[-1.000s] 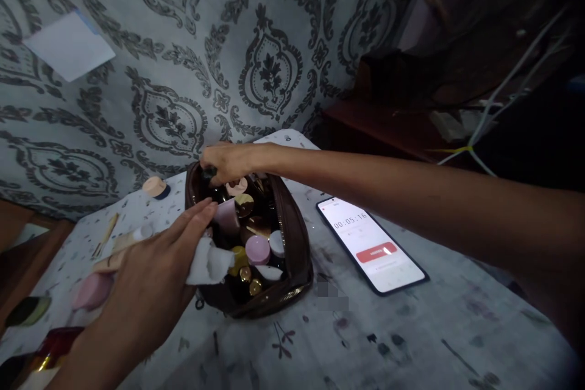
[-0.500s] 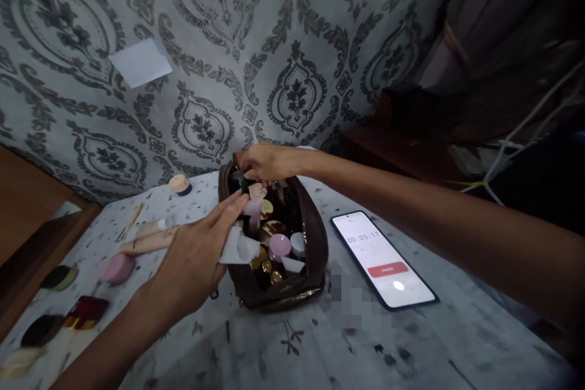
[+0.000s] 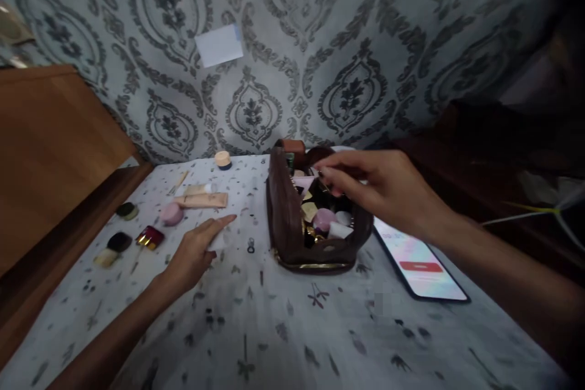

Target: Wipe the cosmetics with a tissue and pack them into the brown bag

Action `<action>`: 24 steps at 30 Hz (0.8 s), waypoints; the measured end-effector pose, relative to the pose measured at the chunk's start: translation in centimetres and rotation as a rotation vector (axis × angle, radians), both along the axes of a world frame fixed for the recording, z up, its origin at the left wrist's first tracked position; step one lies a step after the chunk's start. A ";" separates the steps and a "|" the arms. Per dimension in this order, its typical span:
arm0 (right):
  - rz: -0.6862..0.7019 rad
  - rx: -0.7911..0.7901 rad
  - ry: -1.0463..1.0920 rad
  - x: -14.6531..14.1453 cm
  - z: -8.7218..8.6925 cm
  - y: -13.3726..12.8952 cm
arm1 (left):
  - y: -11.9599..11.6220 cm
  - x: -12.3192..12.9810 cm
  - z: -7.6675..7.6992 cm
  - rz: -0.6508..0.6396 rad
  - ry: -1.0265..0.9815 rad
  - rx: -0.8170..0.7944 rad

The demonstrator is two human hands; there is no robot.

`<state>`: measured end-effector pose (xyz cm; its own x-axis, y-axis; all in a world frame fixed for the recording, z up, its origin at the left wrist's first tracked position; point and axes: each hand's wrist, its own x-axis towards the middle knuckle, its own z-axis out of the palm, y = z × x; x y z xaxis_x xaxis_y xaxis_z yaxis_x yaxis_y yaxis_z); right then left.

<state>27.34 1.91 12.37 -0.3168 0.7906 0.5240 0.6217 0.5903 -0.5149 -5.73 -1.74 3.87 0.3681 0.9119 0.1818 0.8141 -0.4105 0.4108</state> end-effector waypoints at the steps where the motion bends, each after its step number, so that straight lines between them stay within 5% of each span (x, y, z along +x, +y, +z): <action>1: 0.025 0.014 0.006 -0.6 -0.4 -1.3 | -0.5 -1.0 -0.7 0.031 0.000 -0.024; 4: 0.176 0.025 0.025 -3.2 -2.0 -5.1 | -2.1 -3.6 -2.8 0.066 0.037 -0.069; 10: 0.387 -0.163 -0.078 -9.6 -6.2 -9.5 | -5.7 -6.9 -4.9 -0.201 0.237 -0.169; 18: 0.427 -0.523 0.063 -18.0 -8.8 -8.6 | -6.6 -8.4 -6.7 -0.138 0.020 -0.013; 24: 0.380 -0.743 0.358 -22.2 -12.7 -7.2 | -3.4 -9.7 -4.9 -0.015 -0.213 0.014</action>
